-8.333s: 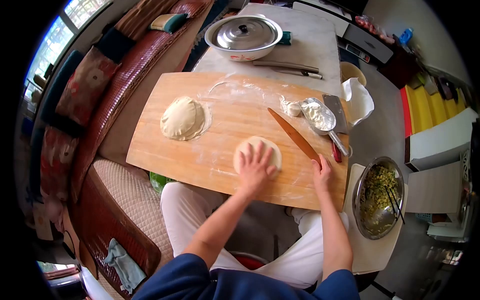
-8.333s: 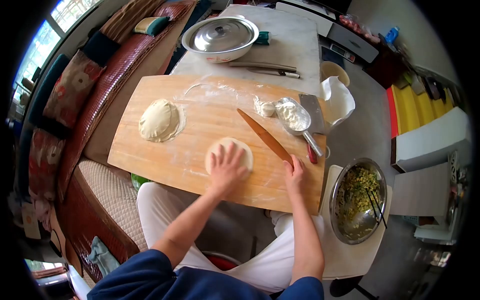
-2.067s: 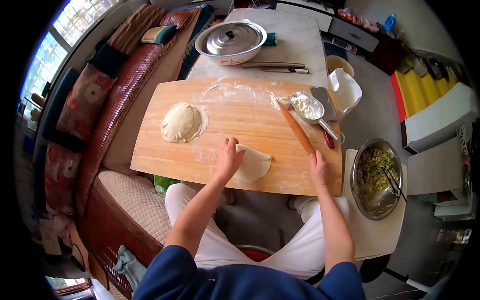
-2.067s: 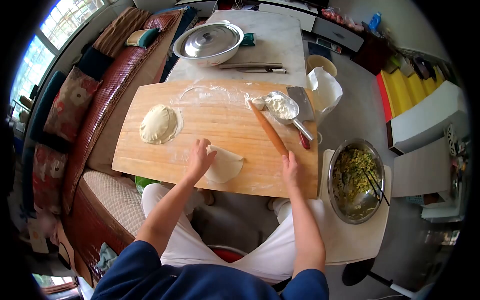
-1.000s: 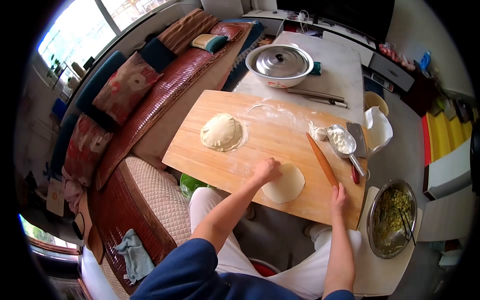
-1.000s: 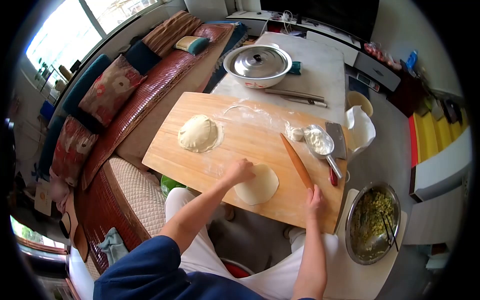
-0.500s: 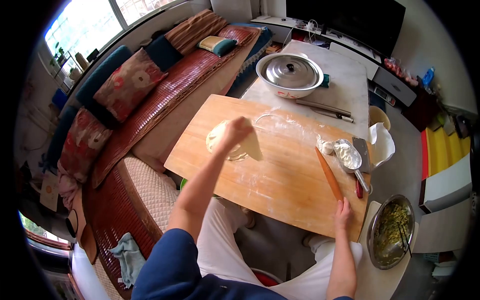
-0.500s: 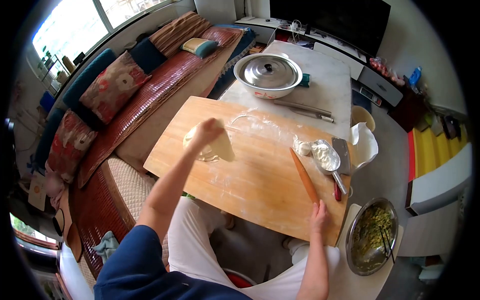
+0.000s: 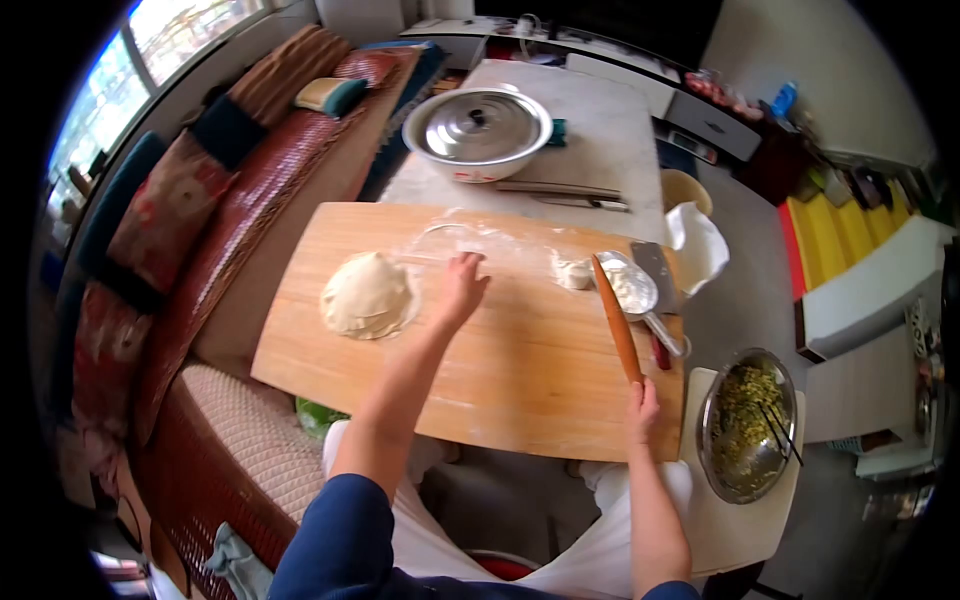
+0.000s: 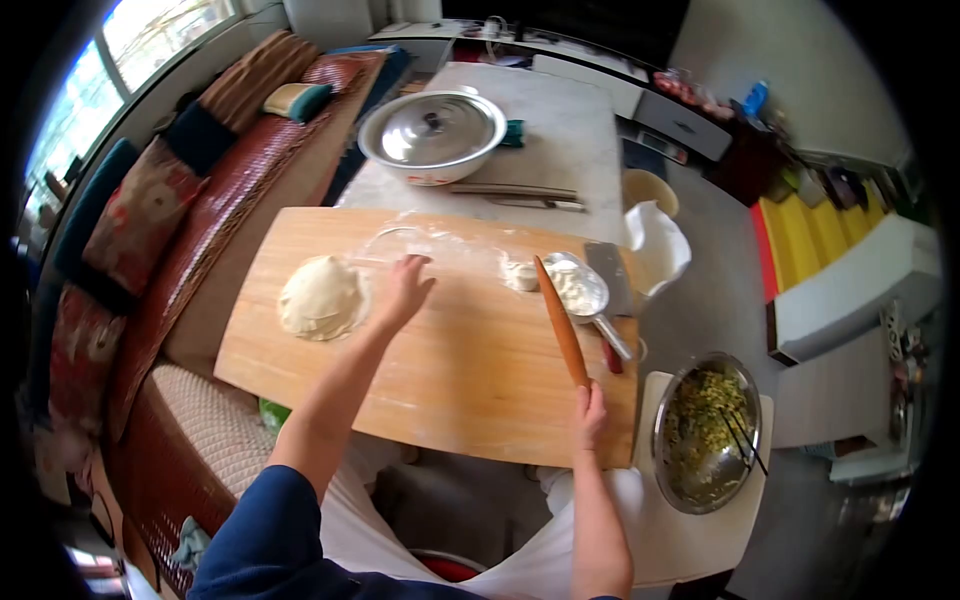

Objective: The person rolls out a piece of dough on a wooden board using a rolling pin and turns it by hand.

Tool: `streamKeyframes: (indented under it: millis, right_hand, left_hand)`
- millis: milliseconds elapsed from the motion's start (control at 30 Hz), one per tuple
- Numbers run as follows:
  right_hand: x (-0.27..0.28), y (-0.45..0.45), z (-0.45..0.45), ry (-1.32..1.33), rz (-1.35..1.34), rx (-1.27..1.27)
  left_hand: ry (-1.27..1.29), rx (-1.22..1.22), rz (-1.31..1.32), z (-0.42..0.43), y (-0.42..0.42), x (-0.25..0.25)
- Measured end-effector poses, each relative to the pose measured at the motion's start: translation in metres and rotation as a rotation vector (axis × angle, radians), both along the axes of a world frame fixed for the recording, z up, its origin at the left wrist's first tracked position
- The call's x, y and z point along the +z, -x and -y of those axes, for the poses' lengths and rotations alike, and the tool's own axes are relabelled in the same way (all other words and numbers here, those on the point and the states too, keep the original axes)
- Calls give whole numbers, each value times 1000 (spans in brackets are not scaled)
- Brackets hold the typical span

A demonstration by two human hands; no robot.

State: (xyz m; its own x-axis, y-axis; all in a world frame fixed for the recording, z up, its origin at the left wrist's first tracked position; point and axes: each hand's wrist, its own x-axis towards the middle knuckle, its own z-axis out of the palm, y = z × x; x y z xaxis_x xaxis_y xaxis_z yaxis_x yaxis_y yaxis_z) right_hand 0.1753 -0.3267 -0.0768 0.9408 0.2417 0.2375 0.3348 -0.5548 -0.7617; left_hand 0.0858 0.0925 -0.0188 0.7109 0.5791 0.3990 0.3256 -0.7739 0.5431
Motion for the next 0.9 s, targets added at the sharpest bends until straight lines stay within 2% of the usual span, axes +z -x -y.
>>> streamKeyframes:
  millis: [100,167,267,367,400,500,567,700,800,900]
  right_hand:
    - [10,4,-6,-98,-11,-4]
    - [9,4,-6,-115,-6,4]
    - [15,5,-7,-79,24,5]
    - [21,7,-9,-69,33,10]
    - [19,6,-9,-72,32,12]
    - [17,7,-9,-102,27,28]
    - [18,9,-11,-126,12,45]
    - [23,9,-7,-67,10,29]
    - [21,11,-10,-53,30,42]
    - [18,5,-13,-40,24,39]
  left_hand:
    - [120,-187,64,68,-81,-14]
    - [70,-259,130,105,-119,-19]
    - [-6,-228,94,125,-152,-41]
    - [57,-186,1,118,-150,-40]
    - [144,-171,150,118,-144,-42]
    - [89,-179,97,110,-98,-54]
    - [22,-290,117,112,-37,-37]
    - [-12,-261,24,145,82,-15]
    - [81,-186,-285,167,118,7]
    - [-220,-191,-397,165,99,12]
